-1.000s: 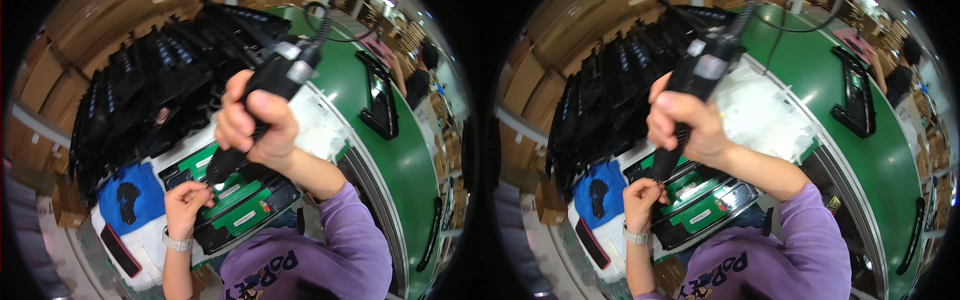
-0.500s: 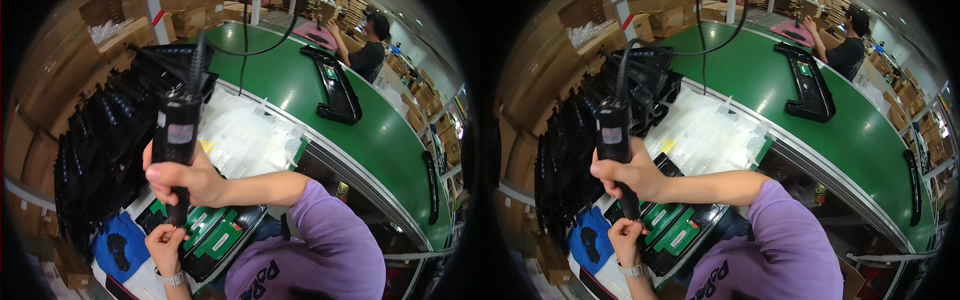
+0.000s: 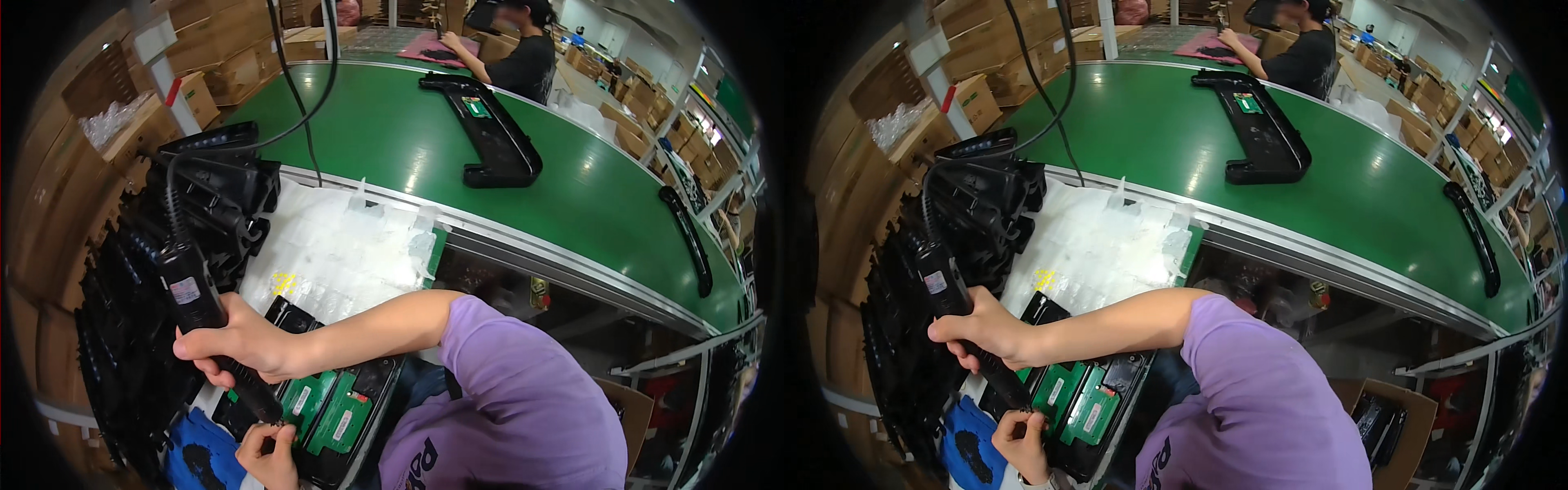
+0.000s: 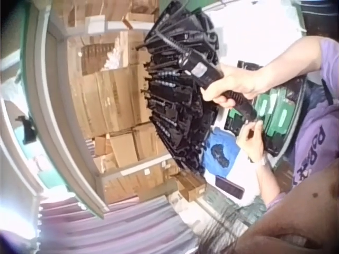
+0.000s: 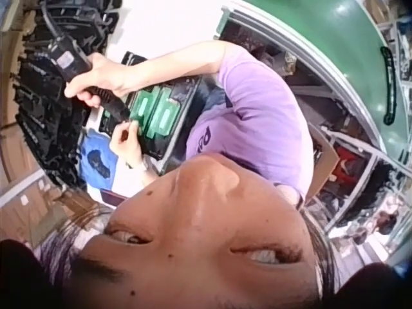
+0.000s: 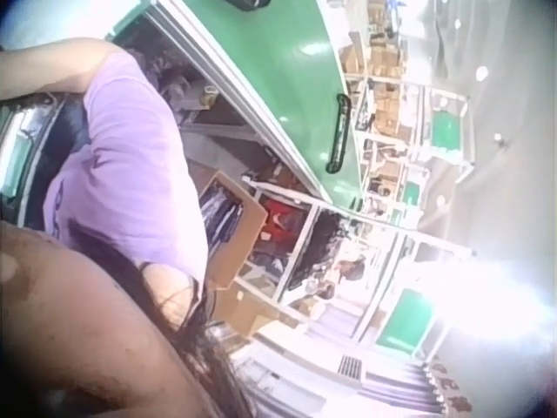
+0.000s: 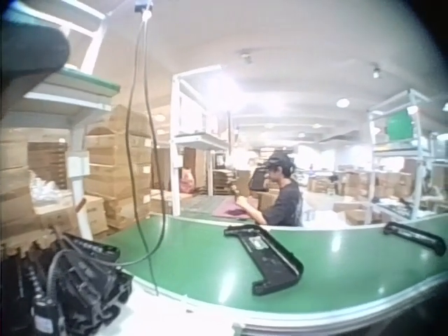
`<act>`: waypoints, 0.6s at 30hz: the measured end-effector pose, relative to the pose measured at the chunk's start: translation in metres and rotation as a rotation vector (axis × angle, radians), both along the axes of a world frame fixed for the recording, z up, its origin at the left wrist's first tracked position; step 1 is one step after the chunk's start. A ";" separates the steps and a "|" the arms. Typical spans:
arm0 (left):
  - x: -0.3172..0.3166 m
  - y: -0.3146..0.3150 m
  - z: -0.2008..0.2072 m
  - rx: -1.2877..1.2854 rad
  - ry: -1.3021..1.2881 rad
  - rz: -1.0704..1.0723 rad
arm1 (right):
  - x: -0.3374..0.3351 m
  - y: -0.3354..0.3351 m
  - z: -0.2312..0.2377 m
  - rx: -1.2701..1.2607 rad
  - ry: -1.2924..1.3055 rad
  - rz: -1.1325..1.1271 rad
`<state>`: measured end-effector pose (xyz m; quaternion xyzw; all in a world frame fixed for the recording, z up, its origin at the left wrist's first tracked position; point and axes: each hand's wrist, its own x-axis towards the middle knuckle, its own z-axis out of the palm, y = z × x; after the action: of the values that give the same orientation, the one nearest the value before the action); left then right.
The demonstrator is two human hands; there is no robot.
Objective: Assembling circuit boards onto plastic housings and securing them with an electric screwdriver.
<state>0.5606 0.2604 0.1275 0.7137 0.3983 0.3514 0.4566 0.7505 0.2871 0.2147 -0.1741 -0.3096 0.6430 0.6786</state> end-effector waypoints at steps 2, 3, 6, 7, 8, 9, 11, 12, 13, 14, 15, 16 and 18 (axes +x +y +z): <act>0.001 0.002 -0.001 0.030 -0.001 -0.051 | 0.002 0.001 -0.001 -0.025 -0.007 0.000; 0.000 0.002 -0.001 0.060 -0.003 -0.084 | 0.003 0.001 -0.001 -0.039 0.004 0.019; -0.001 0.004 0.001 0.146 0.016 -0.080 | 0.003 0.001 -0.001 -0.066 0.022 0.037; 0.000 0.004 0.002 0.144 0.019 -0.080 | 0.003 0.003 -0.002 -0.031 -0.002 0.028; 0.001 0.003 0.005 0.151 -0.018 -0.018 | 0.003 0.004 -0.002 0.004 -0.024 0.023; -0.001 0.002 0.007 0.159 -0.052 0.052 | 0.003 0.004 0.000 0.026 -0.049 0.018; -0.014 0.009 0.005 0.065 -0.036 0.187 | 0.004 0.005 0.003 0.111 -0.083 -0.004; -0.016 0.012 0.004 0.035 -0.088 0.262 | 0.007 0.005 0.005 0.154 -0.114 -0.011; -0.017 0.015 0.006 0.135 -0.073 0.208 | 0.009 0.004 0.008 0.168 -0.195 -0.049; -0.018 0.019 0.004 0.153 -0.075 0.239 | 0.015 0.002 0.010 0.185 -0.274 -0.083; -0.018 0.021 0.004 0.128 -0.071 0.255 | 0.021 0.001 0.011 0.197 -0.327 -0.120; -0.012 0.023 0.004 0.115 -0.112 0.260 | 0.027 0.000 0.010 0.210 -0.379 -0.154; -0.008 0.026 0.004 0.104 -0.130 0.273 | 0.037 -0.002 0.006 0.203 -0.487 -0.258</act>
<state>0.5528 0.2866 0.1312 0.6514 0.4426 0.4757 0.3917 0.7871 0.2851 0.2204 -0.2924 -0.5015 0.4564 0.6744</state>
